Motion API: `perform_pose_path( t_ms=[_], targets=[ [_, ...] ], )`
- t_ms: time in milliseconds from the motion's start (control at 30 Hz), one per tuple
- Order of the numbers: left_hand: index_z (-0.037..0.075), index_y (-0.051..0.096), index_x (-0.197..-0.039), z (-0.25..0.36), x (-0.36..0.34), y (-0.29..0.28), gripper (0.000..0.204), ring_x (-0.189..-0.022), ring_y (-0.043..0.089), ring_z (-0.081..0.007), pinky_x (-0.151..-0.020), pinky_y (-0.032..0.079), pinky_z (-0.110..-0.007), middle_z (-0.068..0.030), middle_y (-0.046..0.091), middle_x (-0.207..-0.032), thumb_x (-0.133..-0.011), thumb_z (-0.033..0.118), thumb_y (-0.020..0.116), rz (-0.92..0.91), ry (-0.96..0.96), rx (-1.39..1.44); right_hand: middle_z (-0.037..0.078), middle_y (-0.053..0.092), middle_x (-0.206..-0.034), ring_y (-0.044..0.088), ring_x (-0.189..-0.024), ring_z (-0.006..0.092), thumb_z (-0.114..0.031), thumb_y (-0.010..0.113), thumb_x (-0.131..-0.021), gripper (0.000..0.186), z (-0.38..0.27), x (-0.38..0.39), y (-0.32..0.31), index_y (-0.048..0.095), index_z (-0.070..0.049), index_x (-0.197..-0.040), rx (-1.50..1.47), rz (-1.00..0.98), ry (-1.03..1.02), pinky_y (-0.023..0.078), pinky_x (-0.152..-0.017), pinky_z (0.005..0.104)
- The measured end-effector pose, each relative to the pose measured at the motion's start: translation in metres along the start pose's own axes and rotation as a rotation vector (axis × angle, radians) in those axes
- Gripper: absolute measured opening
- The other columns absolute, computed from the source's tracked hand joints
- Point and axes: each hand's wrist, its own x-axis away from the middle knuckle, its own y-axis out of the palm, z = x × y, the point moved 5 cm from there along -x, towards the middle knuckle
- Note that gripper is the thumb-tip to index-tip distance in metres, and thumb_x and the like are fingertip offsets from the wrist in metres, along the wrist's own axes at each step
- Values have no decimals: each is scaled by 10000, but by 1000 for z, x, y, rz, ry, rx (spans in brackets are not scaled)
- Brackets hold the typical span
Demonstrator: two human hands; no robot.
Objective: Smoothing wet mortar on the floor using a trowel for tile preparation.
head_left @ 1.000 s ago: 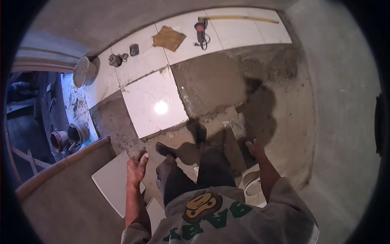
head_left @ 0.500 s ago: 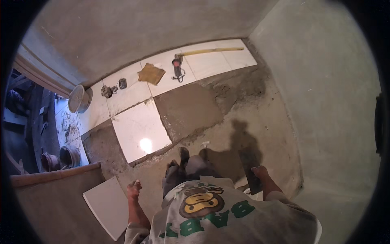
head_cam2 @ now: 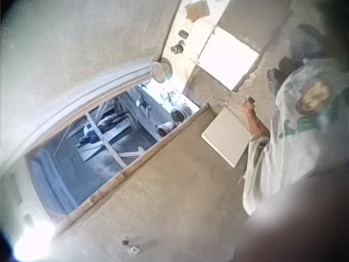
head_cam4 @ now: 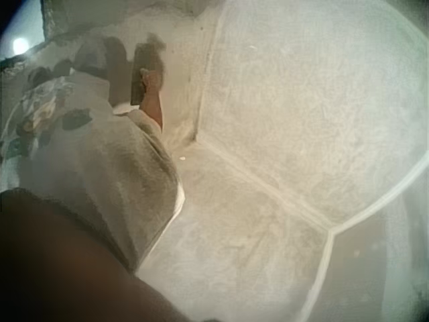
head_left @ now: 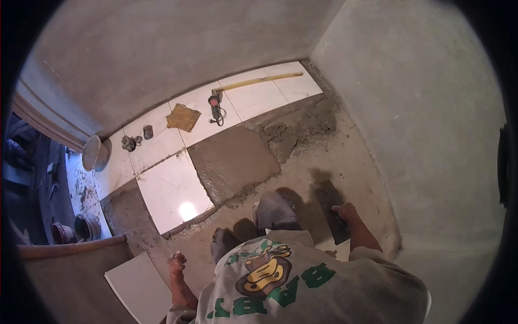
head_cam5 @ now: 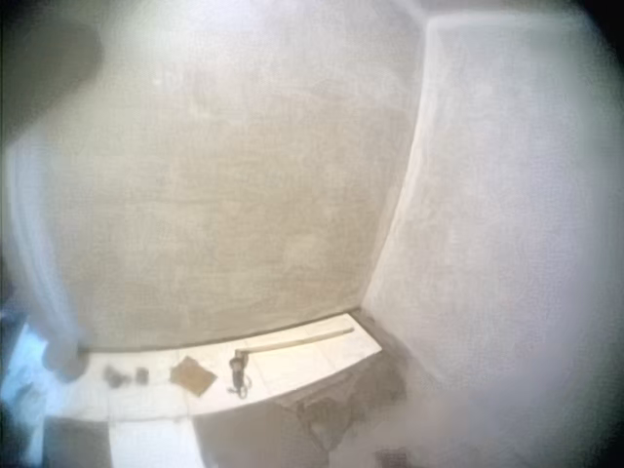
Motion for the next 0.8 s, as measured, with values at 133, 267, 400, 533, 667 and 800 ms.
perform_pose_path(
  t_ms=[133, 267, 400, 533, 667, 800],
  targets=[
    [85, 585, -875, 18, 12, 56, 264, -631, 563, -117, -454, 350, -237, -14, 570, -727, -842, 347, 603, 67, -14, -53, 155, 662, -734, 649, -583, 240, -393, 642, -782, 453, 1, -55, -54, 643, 60, -799, -89, 73, -37, 507, -628, 390],
    [104, 623, -936, 15, 22, 99, 341, -766, 607, -184, -589, 423, -345, -41, 620, -848, -843, 428, 577, 113, -48, -189, 124, 647, -690, 622, -559, 213, -334, 687, -771, 430, 13, -179, -65, 607, 52, -943, -342, -27, -14, 482, -536, 349],
    [112, 594, -810, 58, 51, 248, 244, -609, 484, -43, -509, 327, -212, 45, 528, -656, -864, 350, 587, 146, 80, -112, 106, 624, -669, 573, -494, 197, -353, 642, -806, 422, 98, -392, -45, 590, 42, -943, -32, -75, -221, 448, -482, 351],
    [-42, 613, -1038, 66, 63, 397, 349, -852, 637, -260, -758, 480, -335, -187, 648, -891, -866, 260, 575, -60, 181, -810, 106, 618, -700, 569, -510, 194, -367, 631, -816, 483, 5, -430, -44, 577, 35, -1078, -38, -434, 107, 451, -486, 366],
    [-25, 600, -1109, 81, 1, 510, 405, -992, 619, -326, -866, 465, -370, -219, 639, -1032, -884, 309, 556, -62, 98, -586, 94, 565, -698, 545, -512, 175, -366, 641, -817, 753, -2, -512, 34, 331, 47, -1365, -250, -458, 138, 442, -455, 339],
    [-48, 606, -1080, -1, -104, 553, 369, -1005, 607, -315, -875, 461, -357, -231, 630, -1043, -873, 256, 582, -82, 183, -952, 79, 538, -658, 499, -494, 163, -325, 634, -836, 417, -4, -586, 107, 542, 41, -1012, -473, -358, 44, 407, -430, 346]
  ],
)
